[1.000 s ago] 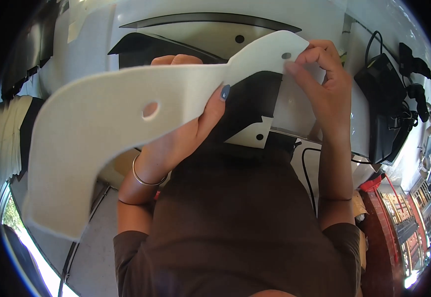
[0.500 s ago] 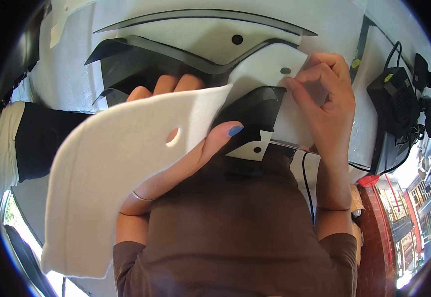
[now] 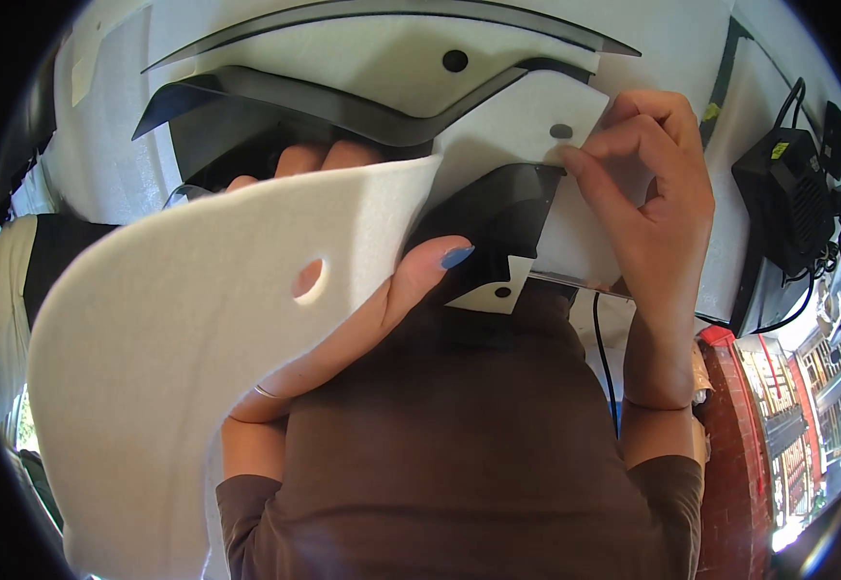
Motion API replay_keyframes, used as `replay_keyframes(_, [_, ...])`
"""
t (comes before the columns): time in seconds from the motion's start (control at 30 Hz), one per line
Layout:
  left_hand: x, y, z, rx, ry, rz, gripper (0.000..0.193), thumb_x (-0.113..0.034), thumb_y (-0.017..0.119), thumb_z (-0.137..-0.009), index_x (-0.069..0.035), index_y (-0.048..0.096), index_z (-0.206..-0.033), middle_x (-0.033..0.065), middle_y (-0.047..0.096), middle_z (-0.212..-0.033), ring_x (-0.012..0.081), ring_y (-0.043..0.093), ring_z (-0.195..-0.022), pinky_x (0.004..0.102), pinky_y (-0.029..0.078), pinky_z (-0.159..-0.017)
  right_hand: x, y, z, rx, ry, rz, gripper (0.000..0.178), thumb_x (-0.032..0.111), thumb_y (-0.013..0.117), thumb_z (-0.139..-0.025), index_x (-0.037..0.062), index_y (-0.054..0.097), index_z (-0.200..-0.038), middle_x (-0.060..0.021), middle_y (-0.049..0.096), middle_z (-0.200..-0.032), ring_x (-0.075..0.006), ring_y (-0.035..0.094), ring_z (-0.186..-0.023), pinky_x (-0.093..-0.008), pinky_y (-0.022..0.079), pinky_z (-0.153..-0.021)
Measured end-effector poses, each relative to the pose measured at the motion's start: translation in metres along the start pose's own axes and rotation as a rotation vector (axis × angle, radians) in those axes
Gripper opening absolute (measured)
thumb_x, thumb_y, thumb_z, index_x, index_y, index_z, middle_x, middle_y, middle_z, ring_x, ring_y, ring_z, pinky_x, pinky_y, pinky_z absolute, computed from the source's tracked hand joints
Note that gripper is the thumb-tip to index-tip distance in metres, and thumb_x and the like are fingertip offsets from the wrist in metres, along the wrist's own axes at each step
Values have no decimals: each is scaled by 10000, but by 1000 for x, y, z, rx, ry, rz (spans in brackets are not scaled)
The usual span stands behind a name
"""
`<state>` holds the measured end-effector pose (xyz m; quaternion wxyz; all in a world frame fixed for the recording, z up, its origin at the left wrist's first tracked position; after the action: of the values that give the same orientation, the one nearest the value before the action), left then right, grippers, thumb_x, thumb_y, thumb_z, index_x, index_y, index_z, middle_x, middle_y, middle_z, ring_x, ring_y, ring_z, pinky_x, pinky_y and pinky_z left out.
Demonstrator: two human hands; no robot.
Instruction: Assembling white foam inserts into black plastic components at a factory workstation.
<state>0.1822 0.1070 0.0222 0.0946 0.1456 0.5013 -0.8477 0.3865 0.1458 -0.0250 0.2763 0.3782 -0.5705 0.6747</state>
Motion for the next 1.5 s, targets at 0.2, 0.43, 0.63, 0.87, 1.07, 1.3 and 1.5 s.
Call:
replay_keyframes(0.2, [-8,-2,-7,-52,128,-105,489,-557,523,-830,-104,607,-994,44,524,-926,267,479,-910,399,302,-872,-2,-6,1,27,59,-45,121,-27,680,-738,9,566,-758,-30,520,-985,-110,502,-874,-217,387,-754])
replay_keyframes(0.43, [-6,-3,-3,-62,119,-156,507,-587,523,-817,-119,603,-993,28,534,-911,253,496,-881,374,322,-834,-1,-3,1,52,23,-19,126,-28,692,-733,10,576,-763,-28,515,-974,-112,501,-878,-221,385,-764])
replay_keyframes(0.63, [1,1,-2,-56,69,24,497,-519,556,-828,-73,590,-1043,78,509,-973,279,448,-915,376,316,-846,1,-3,1,43,36,4,132,-39,699,-723,10,582,-760,-21,511,-966,-109,503,-869,-225,393,-752])
replay_keyframes(0.87, [6,5,-1,2,-2,214,453,-408,609,-826,-30,569,-1071,114,485,-1009,309,408,-942,396,322,-868,1,-2,-1,44,4,33,133,-30,706,-719,9,584,-755,-21,508,-959,-114,510,-866,-231,399,-751])
replay_keyframes(1.07, [11,9,8,85,-19,218,500,-329,590,-896,9,489,-1250,171,450,-1284,384,333,-1217,432,163,-1092,5,0,-2,38,-13,105,142,-20,715,-710,12,584,-756,-23,507,-948,-125,515,-862,-247,413,-751])
replay_keyframes(1.3, [16,11,13,99,4,122,612,-401,584,-896,26,431,-1306,183,415,-1347,386,295,-1285,441,127,-1112,7,1,-4,42,-66,194,161,-19,724,-697,7,575,-752,-33,504,-931,-147,517,-852,-258,426,-750])
replay_keyframes(1.5, [13,13,10,126,5,172,648,-413,591,-889,27,410,-1328,188,381,-1385,386,269,-1315,445,118,-1118,12,-2,-6,59,-68,312,214,-13,738,-682,5,535,-746,-49,502,-911,-180,511,-840,-261,427,-762])
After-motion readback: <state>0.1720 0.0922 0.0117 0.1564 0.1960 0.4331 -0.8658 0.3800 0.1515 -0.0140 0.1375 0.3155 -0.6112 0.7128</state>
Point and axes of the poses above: each hand's wrist, its own z-axis away from the middle knuckle, its own y-axis out of the palm, x = y × z, the point moved 3 cm from there along -z, towards the middle knuckle
